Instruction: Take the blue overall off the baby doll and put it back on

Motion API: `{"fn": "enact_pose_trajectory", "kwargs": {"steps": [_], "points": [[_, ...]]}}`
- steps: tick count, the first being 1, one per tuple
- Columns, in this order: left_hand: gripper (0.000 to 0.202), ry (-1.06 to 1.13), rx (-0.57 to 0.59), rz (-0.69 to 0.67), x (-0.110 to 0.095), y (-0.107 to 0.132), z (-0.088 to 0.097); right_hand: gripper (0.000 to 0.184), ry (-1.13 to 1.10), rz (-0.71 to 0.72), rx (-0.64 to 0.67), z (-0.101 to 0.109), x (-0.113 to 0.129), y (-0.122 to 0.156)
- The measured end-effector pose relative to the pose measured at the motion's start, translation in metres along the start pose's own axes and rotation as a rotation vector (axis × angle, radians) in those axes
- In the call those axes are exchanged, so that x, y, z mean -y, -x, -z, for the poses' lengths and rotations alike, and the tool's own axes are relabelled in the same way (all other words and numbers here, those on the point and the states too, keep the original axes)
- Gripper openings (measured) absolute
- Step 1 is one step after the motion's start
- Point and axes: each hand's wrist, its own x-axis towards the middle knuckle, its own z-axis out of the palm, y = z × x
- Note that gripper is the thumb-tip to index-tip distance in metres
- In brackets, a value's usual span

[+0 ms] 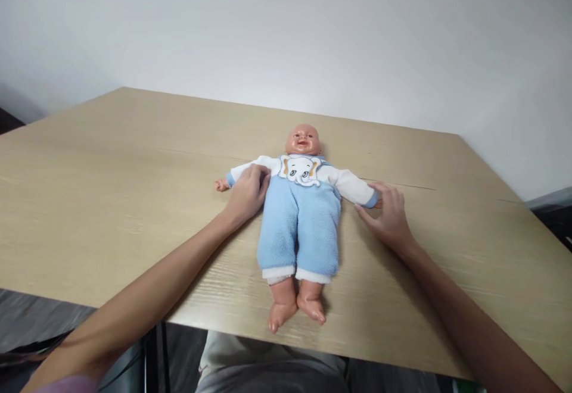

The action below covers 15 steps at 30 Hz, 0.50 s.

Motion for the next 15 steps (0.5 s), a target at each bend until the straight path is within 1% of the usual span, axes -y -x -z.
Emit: {"fn": "enact_pose_trajectory", "kwargs": {"steps": [1, 3, 4, 6, 8, 10, 12, 13, 15], "points": [[0.022, -0.001, -0.031, -0.011, -0.002, -0.004, 0.001, 0.059, -0.016, 0.005, 0.026, -0.003, -0.004, 0.0], [0.021, 0.031, -0.078, -0.043, -0.011, -0.016, 0.004, 0.06, -0.049, -0.02, 0.062, -0.007, -0.01, -0.001], [0.021, 0.055, -0.088, -0.068, -0.019, -0.023, 0.005, 0.058, -0.061, -0.052, 0.063, -0.009, -0.012, -0.001], [0.021, 0.095, -0.068, -0.148, -0.038, -0.037, 0.006, 0.053, -0.072, -0.122, 0.038, -0.009, -0.011, -0.002], [0.023, 0.105, 0.003, -0.266, -0.063, -0.05, 0.002, 0.05, -0.088, -0.158, 0.008, -0.007, -0.006, -0.003], [0.028, 0.086, 0.122, -0.429, -0.088, -0.061, -0.007, 0.05, -0.153, -0.183, -0.015, -0.003, 0.002, -0.004], [0.038, 0.015, 0.243, -0.602, -0.111, -0.07, -0.022, 0.054, -0.27, -0.243, -0.055, 0.002, 0.012, -0.007], [0.046, -0.03, 0.29, -0.662, -0.12, -0.074, -0.031, 0.056, -0.345, -0.284, -0.077, 0.003, 0.017, -0.008], [0.062, -0.114, 0.373, -0.714, -0.133, -0.08, -0.048, 0.06, -0.519, -0.37, -0.109, 0.005, 0.026, -0.011]]}}
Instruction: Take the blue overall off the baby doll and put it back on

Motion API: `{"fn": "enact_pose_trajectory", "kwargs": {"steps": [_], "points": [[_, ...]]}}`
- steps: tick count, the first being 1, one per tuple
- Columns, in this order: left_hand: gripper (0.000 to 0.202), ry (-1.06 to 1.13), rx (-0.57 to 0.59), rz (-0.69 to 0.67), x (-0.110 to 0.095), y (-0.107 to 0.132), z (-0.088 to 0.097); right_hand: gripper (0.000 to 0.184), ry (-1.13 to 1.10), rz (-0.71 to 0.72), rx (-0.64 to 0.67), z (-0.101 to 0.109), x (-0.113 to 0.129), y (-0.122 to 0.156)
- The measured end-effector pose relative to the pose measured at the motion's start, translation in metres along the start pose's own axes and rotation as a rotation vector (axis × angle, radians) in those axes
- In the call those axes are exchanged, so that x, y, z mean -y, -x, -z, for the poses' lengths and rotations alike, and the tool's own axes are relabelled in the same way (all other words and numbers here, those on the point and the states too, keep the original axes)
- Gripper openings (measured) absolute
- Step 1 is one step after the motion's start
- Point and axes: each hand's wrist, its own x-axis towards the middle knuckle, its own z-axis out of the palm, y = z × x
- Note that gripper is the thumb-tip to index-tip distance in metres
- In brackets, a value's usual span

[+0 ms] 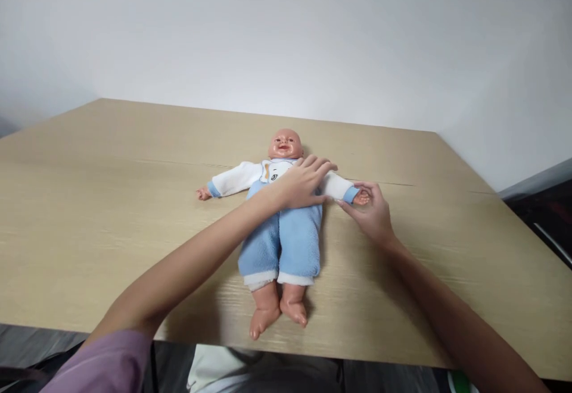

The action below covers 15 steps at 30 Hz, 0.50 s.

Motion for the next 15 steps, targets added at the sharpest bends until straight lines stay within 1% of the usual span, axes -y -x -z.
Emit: {"fn": "enact_pose_trajectory", "kwargs": {"steps": [1, 2, 4, 6, 9, 11, 12, 13, 15], "points": [[0.066, -0.016, 0.045, 0.003, -0.001, -0.007, -0.005, 0.062, -0.086, -0.043, 0.0, -0.002, 0.003, 0.0], [0.066, -0.021, 0.087, 0.015, -0.001, -0.013, -0.009, 0.064, -0.166, -0.083, 0.007, -0.004, 0.004, 0.0], [0.056, -0.008, 0.146, 0.053, 0.001, -0.019, -0.015, 0.067, -0.289, -0.146, 0.02, -0.008, 0.003, 0.001], [0.045, 0.025, 0.158, 0.09, 0.004, -0.02, -0.017, 0.07, -0.355, -0.183, 0.032, -0.011, -0.003, 0.001], [0.038, 0.083, 0.106, 0.111, 0.007, -0.016, -0.018, 0.081, -0.38, -0.23, 0.085, -0.014, -0.017, 0.002], [0.034, 0.13, 0.051, 0.117, 0.009, -0.013, -0.019, 0.089, -0.33, -0.26, 0.134, -0.015, -0.025, 0.004], [0.032, 0.155, 0.017, 0.122, 0.01, -0.012, -0.019, 0.089, -0.284, -0.265, 0.161, -0.016, -0.027, 0.005], [0.032, 0.186, -0.017, 0.125, 0.011, -0.011, -0.019, 0.086, -0.227, -0.26, 0.193, -0.016, -0.028, 0.006], [0.034, 0.263, -0.086, 0.126, 0.013, -0.009, -0.019, 0.074, -0.099, -0.205, 0.254, -0.018, -0.026, 0.007]]}}
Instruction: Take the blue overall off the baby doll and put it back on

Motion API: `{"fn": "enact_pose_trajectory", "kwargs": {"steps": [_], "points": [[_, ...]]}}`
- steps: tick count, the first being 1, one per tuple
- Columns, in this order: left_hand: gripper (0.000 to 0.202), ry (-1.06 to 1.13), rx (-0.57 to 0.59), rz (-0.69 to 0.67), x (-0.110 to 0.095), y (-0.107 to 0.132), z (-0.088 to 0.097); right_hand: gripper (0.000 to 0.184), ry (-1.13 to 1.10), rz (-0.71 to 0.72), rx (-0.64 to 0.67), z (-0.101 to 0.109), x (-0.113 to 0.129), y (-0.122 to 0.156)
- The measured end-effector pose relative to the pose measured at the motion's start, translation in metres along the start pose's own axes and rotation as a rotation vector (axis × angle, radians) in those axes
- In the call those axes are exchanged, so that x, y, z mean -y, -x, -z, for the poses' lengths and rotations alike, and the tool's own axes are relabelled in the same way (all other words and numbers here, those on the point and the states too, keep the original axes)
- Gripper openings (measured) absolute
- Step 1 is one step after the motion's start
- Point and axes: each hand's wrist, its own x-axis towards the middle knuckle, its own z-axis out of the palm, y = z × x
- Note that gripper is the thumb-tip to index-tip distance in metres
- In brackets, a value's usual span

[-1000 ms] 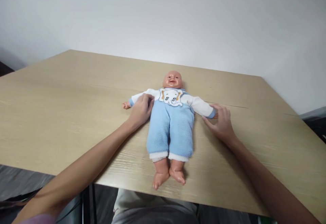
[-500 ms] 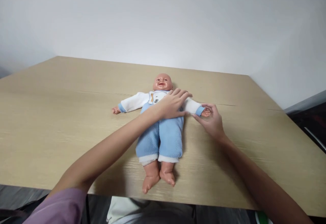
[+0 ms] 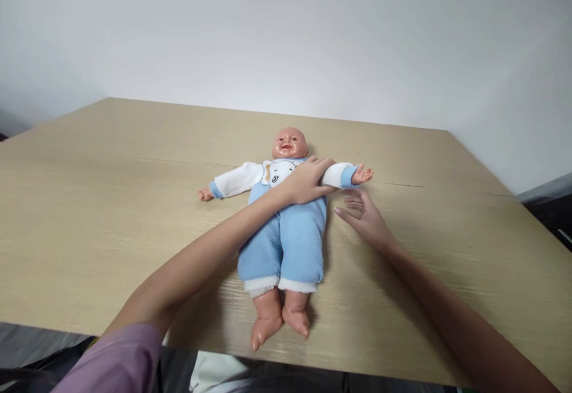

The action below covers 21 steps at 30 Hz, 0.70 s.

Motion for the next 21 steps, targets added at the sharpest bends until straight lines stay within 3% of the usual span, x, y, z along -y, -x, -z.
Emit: {"fn": "enact_pose_trajectory", "kwargs": {"steps": [4, 10, 14, 21], "points": [[0.035, 0.192, -0.142, 0.055, 0.004, 0.006, 0.004, 0.052, 0.119, 0.107, 0.094, -0.008, 0.013, -0.004], [0.058, 0.504, -0.328, 0.135, 0.014, 0.014, 0.007, 0.059, -0.061, 0.056, 0.249, -0.031, 0.028, -0.018], [0.069, 0.636, -0.463, 0.179, 0.023, 0.019, 0.011, 0.061, -0.238, 0.009, 0.177, -0.053, 0.038, -0.029], [0.061, 1.024, -0.75, 0.311, 0.038, 0.032, 0.026, 0.05, -0.557, -0.024, 0.131, -0.099, 0.063, -0.055]]}}
